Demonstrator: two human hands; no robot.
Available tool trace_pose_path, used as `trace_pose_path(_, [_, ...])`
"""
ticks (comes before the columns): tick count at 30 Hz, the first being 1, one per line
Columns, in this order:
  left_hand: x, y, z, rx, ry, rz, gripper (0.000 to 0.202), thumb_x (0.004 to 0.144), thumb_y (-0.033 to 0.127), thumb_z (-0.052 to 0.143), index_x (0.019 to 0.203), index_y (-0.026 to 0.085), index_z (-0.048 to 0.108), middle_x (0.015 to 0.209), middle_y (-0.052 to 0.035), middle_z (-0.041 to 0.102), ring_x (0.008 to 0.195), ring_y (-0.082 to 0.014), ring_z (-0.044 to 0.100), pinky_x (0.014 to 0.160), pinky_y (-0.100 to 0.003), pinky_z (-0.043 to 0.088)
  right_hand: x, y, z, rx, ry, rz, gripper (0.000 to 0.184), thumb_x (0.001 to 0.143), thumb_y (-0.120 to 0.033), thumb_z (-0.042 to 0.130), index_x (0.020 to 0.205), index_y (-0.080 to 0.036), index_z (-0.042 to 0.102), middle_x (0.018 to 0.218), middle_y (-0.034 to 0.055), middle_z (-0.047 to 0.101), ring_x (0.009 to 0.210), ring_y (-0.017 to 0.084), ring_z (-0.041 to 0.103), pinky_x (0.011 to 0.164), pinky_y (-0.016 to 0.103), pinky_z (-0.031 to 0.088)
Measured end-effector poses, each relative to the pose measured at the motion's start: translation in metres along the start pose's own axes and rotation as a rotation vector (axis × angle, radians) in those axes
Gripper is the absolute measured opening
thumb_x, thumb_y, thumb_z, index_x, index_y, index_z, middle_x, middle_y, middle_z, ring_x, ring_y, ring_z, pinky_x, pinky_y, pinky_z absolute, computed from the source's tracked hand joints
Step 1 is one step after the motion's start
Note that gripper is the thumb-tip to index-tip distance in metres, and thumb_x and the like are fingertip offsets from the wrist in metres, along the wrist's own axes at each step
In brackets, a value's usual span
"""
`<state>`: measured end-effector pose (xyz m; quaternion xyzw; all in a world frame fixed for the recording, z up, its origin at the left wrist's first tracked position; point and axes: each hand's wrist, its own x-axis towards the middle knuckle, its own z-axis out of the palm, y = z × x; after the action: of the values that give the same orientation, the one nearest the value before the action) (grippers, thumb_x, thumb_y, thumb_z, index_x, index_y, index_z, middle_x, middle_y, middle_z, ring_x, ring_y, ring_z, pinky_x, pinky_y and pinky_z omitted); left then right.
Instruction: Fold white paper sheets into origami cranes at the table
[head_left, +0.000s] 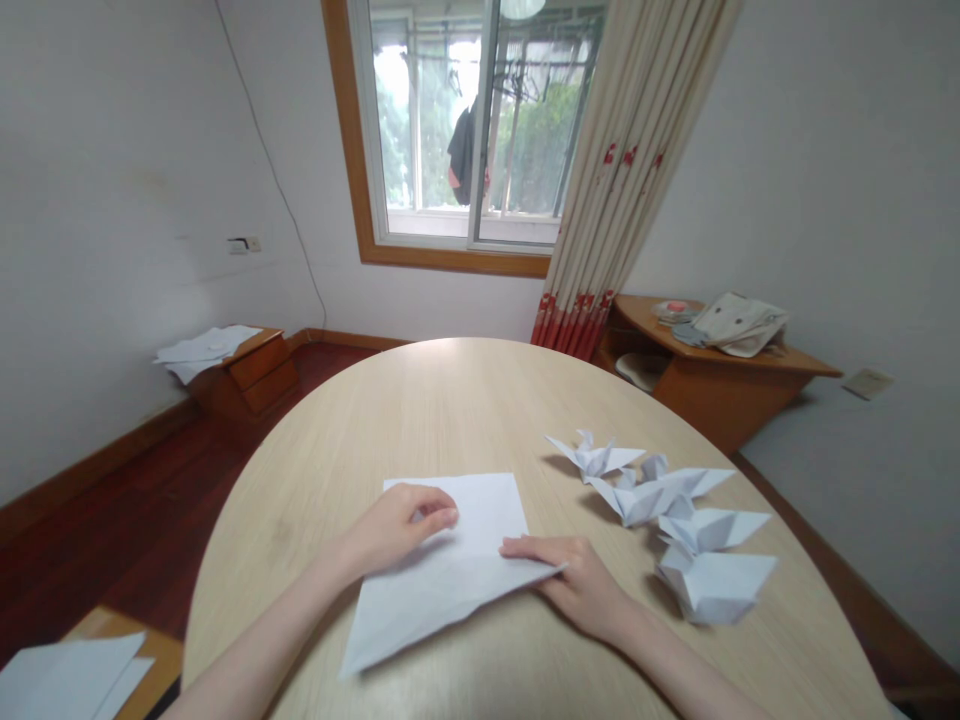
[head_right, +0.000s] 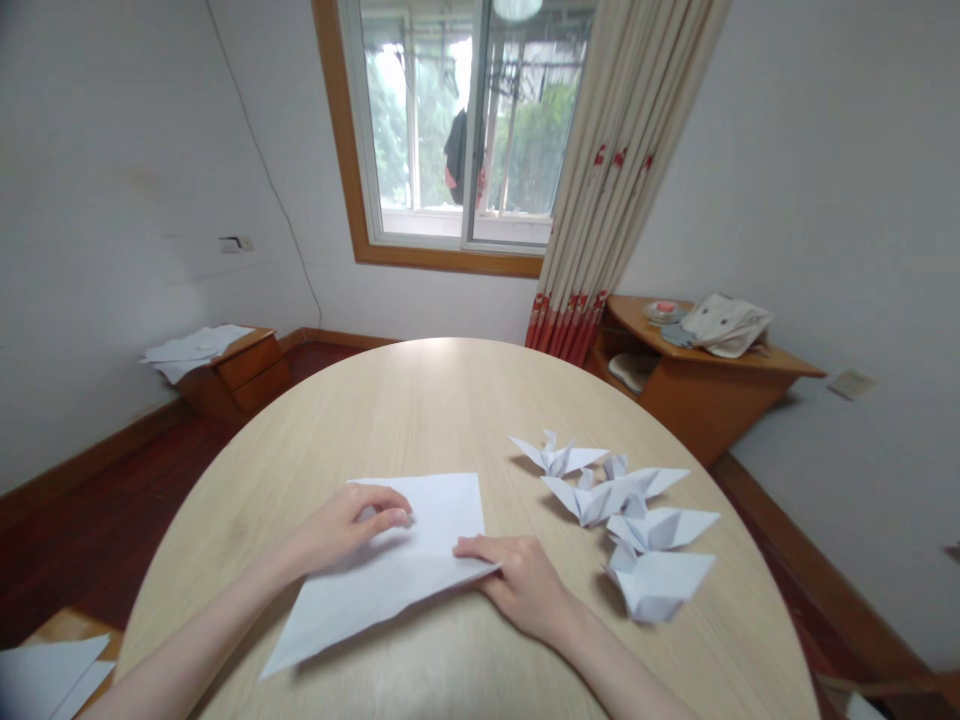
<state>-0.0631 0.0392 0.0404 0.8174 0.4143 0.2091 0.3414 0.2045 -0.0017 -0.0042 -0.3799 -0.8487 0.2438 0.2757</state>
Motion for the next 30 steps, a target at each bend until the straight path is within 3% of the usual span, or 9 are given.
trace_pose_path(4, [0.000,-0.008,-0.002,-0.275,0.016,0.008,0.056,0.092,0.062,0.037,0.094,0.014,0.067,0.086,-0.0090,0.074,0.082,-0.0208,0.068,0.078,-0.032,0.049,0.003,-0.002,-0.001,0.090,0.085,0.124,0.019,0.089,-0.028,0.052,0.093,-0.023,0.070,0.093,0.0036,0.076,0.087,0.022,0.071,0.079,0.034,0.055])
trace_pose_path(9, [0.001,-0.014,0.000,-0.544,0.031,0.022,0.076,0.084,0.077,0.033,0.092,0.011,0.068,0.082,-0.0132,0.074,0.074,-0.0234,0.069,0.071,-0.034,0.052,0.005,0.007,0.001,0.125,0.194,0.189,0.025,0.088,-0.037,0.053,0.081,-0.022,0.072,0.082,0.0037,0.076,0.075,0.023,0.070,0.071,0.033,0.052])
trace_pose_path(15, [-0.001,-0.013,0.001,-0.600,0.068,0.105,0.093,0.077,0.086,0.018,0.094,0.012,0.071,0.084,-0.0133,0.074,0.079,-0.0255,0.069,0.076,-0.036,0.051,0.004,0.016,0.002,0.135,0.312,0.336,0.033,0.083,-0.046,0.053,0.067,-0.019,0.065,0.063,0.0038,0.069,0.058,0.022,0.062,0.056,0.031,0.047])
trace_pose_path(20, [-0.003,-0.011,0.000,-0.578,0.047,0.150,0.103,0.068,0.091,0.011,0.098,0.012,0.071,0.086,-0.0141,0.074,0.081,-0.0276,0.068,0.078,-0.038,0.050,0.007,0.009,0.000,0.220,0.415,0.391,0.032,0.082,-0.048,0.054,0.083,-0.017,0.062,0.068,0.0027,0.066,0.061,0.020,0.060,0.055,0.028,0.046])
trace_pose_path(26, [-0.002,-0.008,-0.005,-0.507,0.073,0.267,0.100,0.065,0.094,0.026,0.106,0.012,0.067,0.082,-0.0128,0.073,0.076,-0.0277,0.066,0.075,-0.037,0.048,0.011,0.004,-0.003,0.270,0.461,0.445,0.036,0.081,-0.051,0.054,0.088,-0.016,0.060,0.069,0.0020,0.064,0.062,0.020,0.058,0.056,0.027,0.044])
trace_pose_path(30, [-0.002,-0.007,-0.006,-0.394,0.118,0.230,0.080,0.061,0.081,0.058,0.106,0.016,0.066,0.079,-0.0073,0.072,0.077,-0.0260,0.063,0.080,-0.037,0.046,0.011,0.006,-0.004,0.207,0.507,0.462,0.038,0.081,-0.052,0.053,0.088,-0.016,0.061,0.072,0.0035,0.066,0.066,0.022,0.060,0.060,0.029,0.045])
